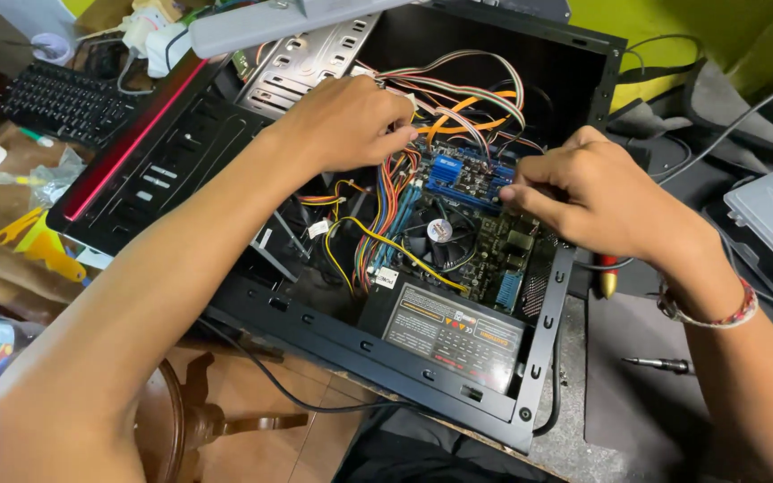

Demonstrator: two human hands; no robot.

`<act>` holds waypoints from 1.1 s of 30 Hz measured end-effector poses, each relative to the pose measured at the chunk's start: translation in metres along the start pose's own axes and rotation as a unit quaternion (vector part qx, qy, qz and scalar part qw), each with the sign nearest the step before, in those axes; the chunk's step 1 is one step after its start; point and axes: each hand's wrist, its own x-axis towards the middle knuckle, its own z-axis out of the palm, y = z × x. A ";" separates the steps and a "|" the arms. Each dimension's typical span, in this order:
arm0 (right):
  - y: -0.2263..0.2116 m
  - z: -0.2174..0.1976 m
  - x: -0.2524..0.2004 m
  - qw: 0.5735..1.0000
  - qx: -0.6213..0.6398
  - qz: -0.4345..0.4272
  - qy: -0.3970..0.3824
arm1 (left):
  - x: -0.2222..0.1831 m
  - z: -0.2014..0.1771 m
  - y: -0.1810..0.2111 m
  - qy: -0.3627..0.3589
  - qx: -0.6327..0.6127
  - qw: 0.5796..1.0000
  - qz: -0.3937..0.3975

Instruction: Connecting and routing internal power and data cables within a computer case

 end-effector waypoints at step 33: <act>-0.012 -0.004 0.019 0.972 -0.085 0.175 -0.133 | 0.007 0.025 -0.013 -0.013 -0.085 0.996 0.015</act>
